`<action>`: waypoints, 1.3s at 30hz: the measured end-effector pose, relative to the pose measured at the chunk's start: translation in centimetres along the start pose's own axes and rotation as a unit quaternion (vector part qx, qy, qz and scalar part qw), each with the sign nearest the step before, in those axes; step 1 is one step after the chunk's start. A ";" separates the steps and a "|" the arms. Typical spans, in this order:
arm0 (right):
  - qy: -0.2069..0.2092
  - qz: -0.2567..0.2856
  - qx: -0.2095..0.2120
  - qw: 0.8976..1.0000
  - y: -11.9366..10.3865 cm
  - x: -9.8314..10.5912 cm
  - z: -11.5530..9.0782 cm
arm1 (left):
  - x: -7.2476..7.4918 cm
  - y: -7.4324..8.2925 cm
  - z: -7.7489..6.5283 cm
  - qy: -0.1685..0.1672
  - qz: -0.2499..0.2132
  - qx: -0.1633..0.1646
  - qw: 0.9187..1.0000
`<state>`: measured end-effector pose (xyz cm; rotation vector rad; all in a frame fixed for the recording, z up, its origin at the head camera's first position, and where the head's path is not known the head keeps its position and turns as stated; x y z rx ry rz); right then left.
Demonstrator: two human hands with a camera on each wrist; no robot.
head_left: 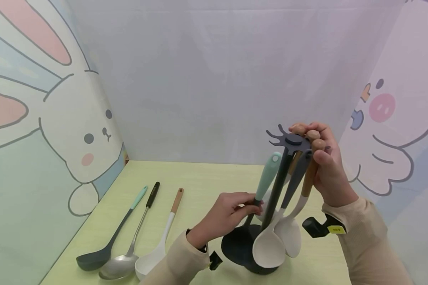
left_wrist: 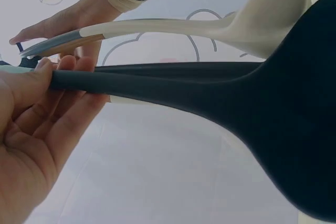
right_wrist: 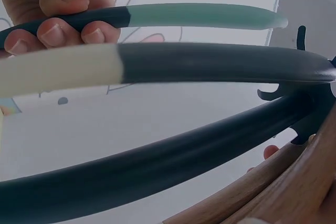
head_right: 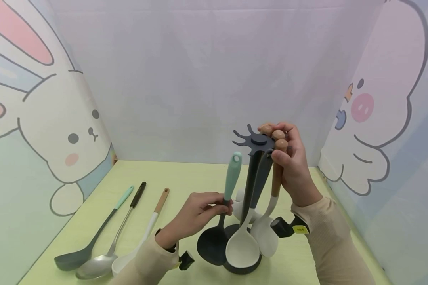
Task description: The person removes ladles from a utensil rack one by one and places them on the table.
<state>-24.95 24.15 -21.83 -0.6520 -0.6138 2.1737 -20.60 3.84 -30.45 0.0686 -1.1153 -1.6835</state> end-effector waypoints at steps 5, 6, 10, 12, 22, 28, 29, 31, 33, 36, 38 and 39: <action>0.002 -0.005 0.000 1.000 0.0 0.0 0.0 | 0.7 -0.5 -0.3 0.006 -0.010 0.007 1.000; 0.003 -0.006 -0.001 1.000 0.0 0.1 0.0 | 0.8 -0.6 -0.4 0.007 -0.014 0.008 1.000; 0.006 -0.005 -0.002 1.000 0.0 0.1 0.0 | 1.3 -1.0 -0.8 0.012 -0.015 0.013 1.000; 0.006 -0.004 -0.001 1.000 0.0 0.1 0.1 | 1.5 -1.2 -0.9 0.014 -0.016 0.019 1.000; 0.004 -0.004 -0.006 1.000 0.1 0.1 0.1 | 2.6 -2.2 -1.6 0.030 -0.019 0.058 0.998; 0.001 -0.001 -0.005 1.000 0.1 0.1 0.1 | 3.3 -3.2 -2.0 0.048 -0.026 0.104 0.993; 0.001 -0.001 -0.005 1.000 0.1 0.1 0.1 | 3.4 -3.3 -2.1 0.051 -0.029 0.112 0.992; 0.000 -0.003 -0.005 1.000 0.1 0.2 0.1 | 3.6 -3.7 -2.2 0.055 -0.030 0.126 0.990; 0.001 -0.005 -0.005 1.000 0.2 0.2 0.1 | 3.8 -4.1 -2.4 0.059 -0.031 0.139 0.988; 0.002 -0.006 -0.007 1.000 0.2 0.2 0.1 | 4.0 -4.7 -2.6 0.059 -0.029 0.153 0.986; 0.002 -0.006 -0.007 1.000 0.2 0.2 0.1 | 4.1 -5.1 -2.8 0.057 -0.032 0.163 0.985; 0.003 -0.006 -0.007 1.000 0.2 0.2 0.1 | 4.2 -5.3 -2.8 0.056 -0.033 0.168 0.984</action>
Point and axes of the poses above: each hand's wrist, its own z-axis towards the middle knuckle, its own x-axis out of the back of the hand, y = z × x, the point moved 5 cm from there along z, towards the middle knuckle, and after that the axes turned 3 degrees about -y, right-handed, at the moved point
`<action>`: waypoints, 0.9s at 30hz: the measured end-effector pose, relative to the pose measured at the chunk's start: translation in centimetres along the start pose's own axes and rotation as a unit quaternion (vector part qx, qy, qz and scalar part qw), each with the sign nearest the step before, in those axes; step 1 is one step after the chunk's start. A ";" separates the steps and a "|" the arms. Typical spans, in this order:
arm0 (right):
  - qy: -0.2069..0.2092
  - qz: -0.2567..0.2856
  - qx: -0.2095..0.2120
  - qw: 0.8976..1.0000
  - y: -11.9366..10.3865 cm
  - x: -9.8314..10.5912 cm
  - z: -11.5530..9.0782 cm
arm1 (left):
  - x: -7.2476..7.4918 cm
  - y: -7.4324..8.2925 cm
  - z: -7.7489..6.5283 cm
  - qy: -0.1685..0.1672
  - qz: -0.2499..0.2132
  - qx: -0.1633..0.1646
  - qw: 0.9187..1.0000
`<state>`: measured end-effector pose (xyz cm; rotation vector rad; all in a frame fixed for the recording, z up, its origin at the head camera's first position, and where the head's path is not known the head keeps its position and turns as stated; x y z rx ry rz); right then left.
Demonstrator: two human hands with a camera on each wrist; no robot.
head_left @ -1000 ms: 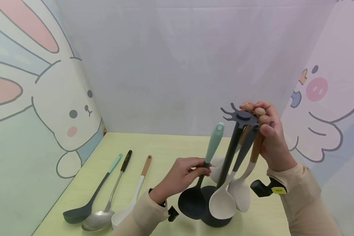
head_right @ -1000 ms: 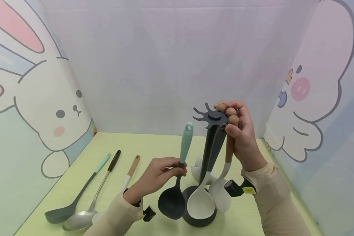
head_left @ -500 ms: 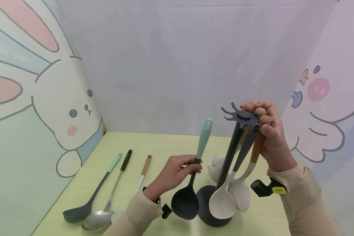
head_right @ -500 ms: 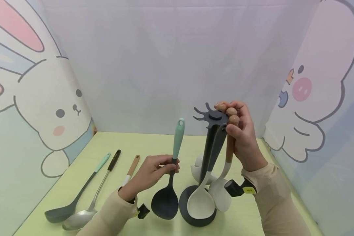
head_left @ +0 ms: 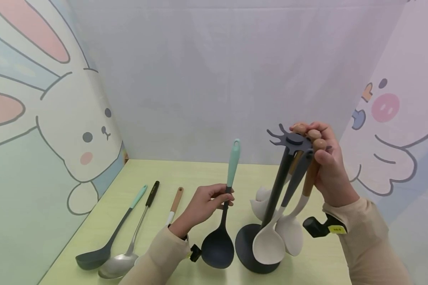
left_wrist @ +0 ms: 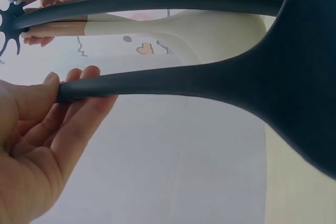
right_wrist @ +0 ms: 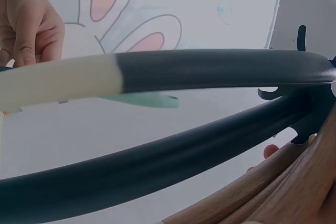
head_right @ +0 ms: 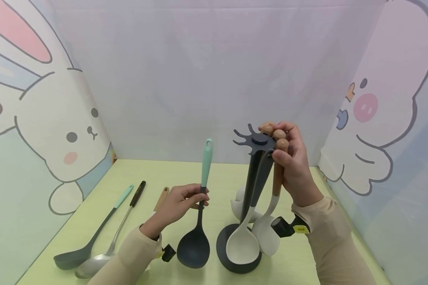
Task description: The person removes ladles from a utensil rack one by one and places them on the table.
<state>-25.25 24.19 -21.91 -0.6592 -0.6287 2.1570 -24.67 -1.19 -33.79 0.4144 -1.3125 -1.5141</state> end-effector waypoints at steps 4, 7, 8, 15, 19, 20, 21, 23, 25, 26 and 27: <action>0.000 -0.003 0.000 1.000 0.0 0.0 0.0 | 0.2 -0.6 -0.1 -0.003 -0.007 0.022 1.000; 0.000 -0.005 -0.001 1.000 0.0 0.0 0.0 | 0.4 -1.1 -0.2 -0.005 -0.011 0.035 0.999; 0.000 -0.005 -0.001 1.000 0.0 0.0 0.0 | 0.5 -1.3 -0.3 -0.005 -0.014 0.040 0.999; -0.001 -0.009 -0.001 1.000 -0.1 0.0 0.0 | 1.2 -3.1 -0.5 0.004 -0.049 0.082 0.995; 0.000 -0.009 0.000 1.000 -0.1 0.0 0.1 | 1.6 -4.1 -0.8 0.010 -0.063 0.097 0.993; 0.000 -0.008 0.001 1.000 -0.1 0.0 0.1 | 1.7 -4.4 -0.8 0.010 -0.066 0.102 0.993; -0.001 -0.006 0.002 1.000 -0.1 -0.1 0.1 | 1.8 -4.7 -0.9 0.011 -0.069 0.107 0.992; 0.000 -0.002 0.003 1.000 0.0 -0.1 0.1 | 1.9 -5.2 -1.0 0.011 -0.074 0.115 0.991; 0.001 0.000 0.003 1.000 0.0 -0.1 0.1 | 2.1 -5.8 -1.2 0.012 -0.078 0.126 0.989; 0.002 0.001 0.003 1.000 0.0 -0.1 0.2 | 2.2 -6.1 -1.2 0.013 -0.080 0.131 0.988; 0.002 0.003 0.003 1.000 0.0 -0.1 0.2 | 2.3 -6.4 -1.3 0.014 -0.082 0.136 0.987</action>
Point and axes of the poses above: each hand's wrist, its own z-axis towards the middle knuckle, its own x-axis out of the back of the hand, y = z × x, the point moved 5 cm from there along z, towards the middle knuckle, and after that the axes turned 3 degrees about -y, right-handed, at the moved point
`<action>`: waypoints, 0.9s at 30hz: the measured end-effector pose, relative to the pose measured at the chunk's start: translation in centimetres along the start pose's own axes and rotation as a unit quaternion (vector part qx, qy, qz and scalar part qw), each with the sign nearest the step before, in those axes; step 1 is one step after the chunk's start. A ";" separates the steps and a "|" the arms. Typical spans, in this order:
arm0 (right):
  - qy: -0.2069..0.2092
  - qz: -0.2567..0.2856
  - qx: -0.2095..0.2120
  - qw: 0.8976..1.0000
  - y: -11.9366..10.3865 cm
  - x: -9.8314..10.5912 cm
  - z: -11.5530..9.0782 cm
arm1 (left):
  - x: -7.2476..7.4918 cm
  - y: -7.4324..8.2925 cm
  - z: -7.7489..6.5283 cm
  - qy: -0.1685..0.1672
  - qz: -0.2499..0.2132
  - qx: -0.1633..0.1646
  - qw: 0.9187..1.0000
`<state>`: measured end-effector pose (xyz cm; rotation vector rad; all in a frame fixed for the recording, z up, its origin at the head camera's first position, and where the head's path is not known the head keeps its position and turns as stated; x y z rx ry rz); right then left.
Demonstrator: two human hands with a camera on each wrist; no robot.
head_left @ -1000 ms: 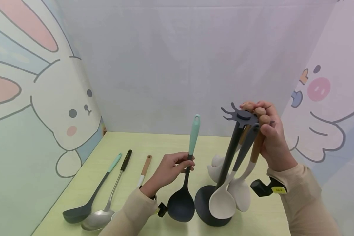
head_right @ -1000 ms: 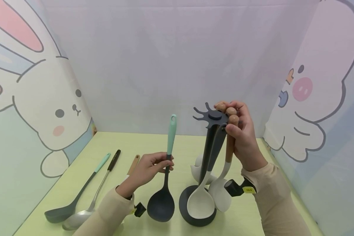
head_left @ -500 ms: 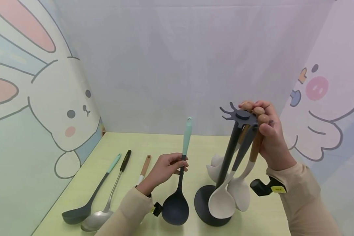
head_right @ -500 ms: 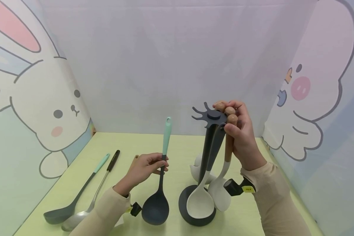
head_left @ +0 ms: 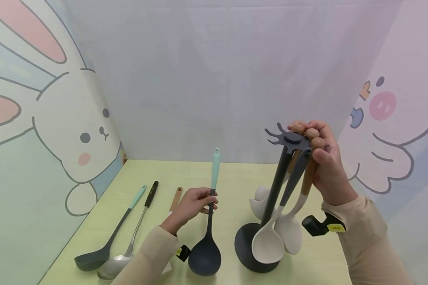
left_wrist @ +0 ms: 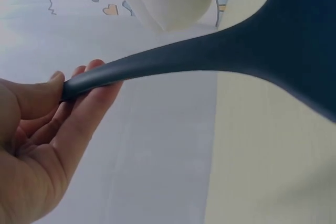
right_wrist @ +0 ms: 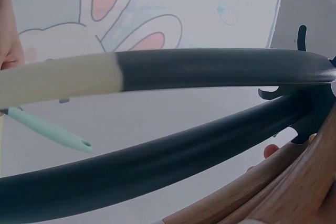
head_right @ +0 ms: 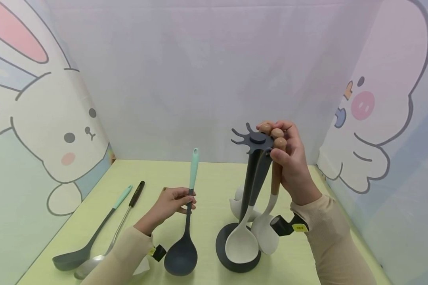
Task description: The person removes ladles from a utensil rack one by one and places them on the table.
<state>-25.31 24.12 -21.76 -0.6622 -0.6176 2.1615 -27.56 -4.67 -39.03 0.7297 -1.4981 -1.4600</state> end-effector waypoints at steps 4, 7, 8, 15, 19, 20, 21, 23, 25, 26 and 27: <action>-0.001 -0.001 -0.001 1.000 0.0 0.0 0.0 | 0.5 -1.0 0.1 0.005 -0.012 0.018 1.000; -0.003 0.003 0.000 1.000 0.0 -0.1 0.0 | 0.8 -1.6 0.1 0.007 -0.021 0.030 0.999; -0.003 0.005 0.000 1.000 0.1 -0.1 0.0 | 0.9 -1.8 0.1 0.008 -0.023 0.035 0.999; -0.003 0.007 0.002 1.000 0.1 0.0 0.0 | 1.4 -3.1 0.3 0.014 -0.028 0.060 0.998; -0.002 0.002 0.000 1.000 0.1 0.0 0.0 | 1.7 -3.9 0.3 0.016 -0.029 0.069 0.997; -0.002 0.001 0.000 1.000 0.1 0.0 0.0 | 1.8 -4.0 0.3 0.016 -0.030 0.071 0.997; -0.001 0.000 -0.001 1.000 0.0 0.0 0.0 | 1.8 -4.2 0.4 0.017 -0.030 0.073 0.997; 0.000 -0.003 -0.002 1.000 0.0 0.0 0.0 | 2.0 -4.6 0.4 0.018 -0.030 0.077 0.996; 0.001 -0.004 -0.003 1.000 0.0 0.0 0.0 | 2.1 -4.9 0.3 0.020 -0.029 0.082 0.996; 0.001 -0.003 -0.004 1.000 0.0 0.0 0.0 | 2.2 -5.1 0.3 0.020 -0.028 0.085 0.996; 0.001 -0.002 -0.004 1.000 0.0 0.0 0.0 | 2.2 -5.3 0.3 0.021 -0.026 0.088 0.996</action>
Point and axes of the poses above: each hand's wrist, its own z-axis towards the middle knuckle, its own x-axis out of the back of the hand, y = z × x, the point moved 5 cm from there along z, towards the middle knuckle, and after that the axes turned 3 degrees about -y, right-handed, at the moved point
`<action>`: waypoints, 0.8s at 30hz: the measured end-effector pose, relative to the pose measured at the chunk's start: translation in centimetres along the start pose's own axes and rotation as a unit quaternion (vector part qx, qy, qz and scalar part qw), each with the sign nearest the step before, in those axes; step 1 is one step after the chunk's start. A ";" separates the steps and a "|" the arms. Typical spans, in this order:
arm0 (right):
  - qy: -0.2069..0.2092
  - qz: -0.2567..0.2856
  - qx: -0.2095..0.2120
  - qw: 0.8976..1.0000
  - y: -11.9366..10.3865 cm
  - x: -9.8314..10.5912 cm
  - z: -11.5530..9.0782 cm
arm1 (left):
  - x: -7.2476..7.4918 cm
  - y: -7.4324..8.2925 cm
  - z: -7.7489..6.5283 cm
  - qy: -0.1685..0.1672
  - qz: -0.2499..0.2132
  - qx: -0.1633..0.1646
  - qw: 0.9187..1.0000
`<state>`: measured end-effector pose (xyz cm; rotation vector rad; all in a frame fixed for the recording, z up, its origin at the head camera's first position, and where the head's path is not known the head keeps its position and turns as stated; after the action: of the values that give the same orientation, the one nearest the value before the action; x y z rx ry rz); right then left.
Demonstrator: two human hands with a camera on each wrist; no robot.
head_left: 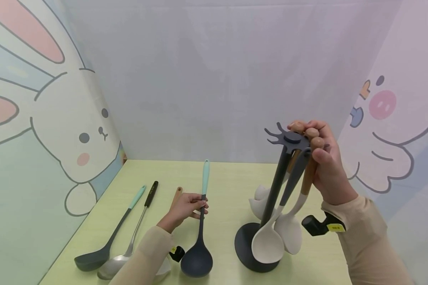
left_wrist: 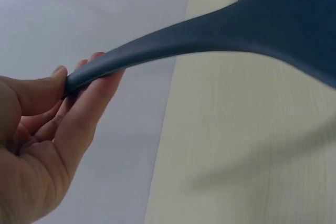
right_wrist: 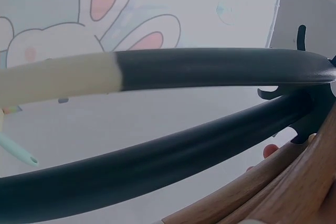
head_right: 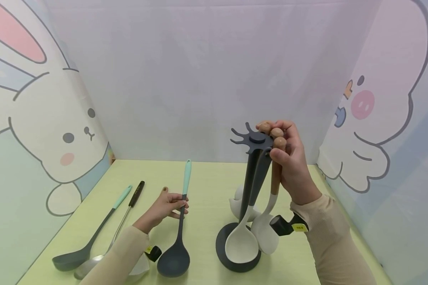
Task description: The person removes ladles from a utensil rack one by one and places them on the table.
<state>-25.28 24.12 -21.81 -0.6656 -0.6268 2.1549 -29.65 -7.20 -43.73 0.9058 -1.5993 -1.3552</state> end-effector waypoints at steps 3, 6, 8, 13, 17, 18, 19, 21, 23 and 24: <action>-0.001 0.002 -0.001 1.000 0.0 0.0 0.0 | 0.2 -0.4 -0.1 0.000 0.004 0.006 1.000; -0.003 0.001 0.000 1.000 0.0 0.1 0.0 | 0.4 -0.9 -0.2 -0.001 0.004 0.013 1.000; -0.004 -0.003 0.000 1.000 0.0 0.1 0.1 | 0.6 -1.3 -0.1 -0.001 0.005 0.020 1.000; -0.003 -0.009 0.000 1.000 0.0 0.2 0.0 | 1.0 -2.3 0.0 0.009 0.017 0.042 0.999; -0.003 -0.005 0.000 1.000 0.0 0.2 0.0 | 1.3 -3.3 -0.1 0.018 0.029 0.058 0.998; -0.002 -0.005 0.000 1.000 0.0 0.2 0.0 | 1.3 -3.5 -0.1 0.019 0.032 0.061 0.997; -0.001 -0.006 -0.001 1.000 0.0 0.2 0.0 | 1.4 -3.7 -0.1 0.021 0.034 0.064 0.997; 0.001 -0.006 -0.001 1.000 0.0 0.2 0.0 | 1.5 -4.0 -0.2 0.024 0.039 0.072 0.996; 0.003 -0.007 -0.003 1.000 0.0 0.2 0.0 | 1.7 -4.2 -0.2 0.028 0.043 0.081 0.995; 0.004 -0.007 -0.004 1.000 0.0 0.2 0.0 | 1.8 -4.4 -0.1 0.029 0.044 0.087 0.995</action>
<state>-25.38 24.27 -21.89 -0.6720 -0.6353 2.1377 -30.17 -9.55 -47.82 0.9568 -1.7104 -1.1325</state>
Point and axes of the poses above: each hand's wrist, its own z-axis towards the middle knuckle, its own x-axis out of the back of the hand, y = z × x, the point moved 5 cm from there along z, towards the middle knuckle, and after that the axes turned 3 degrees about -y, right-handed, at the moved point
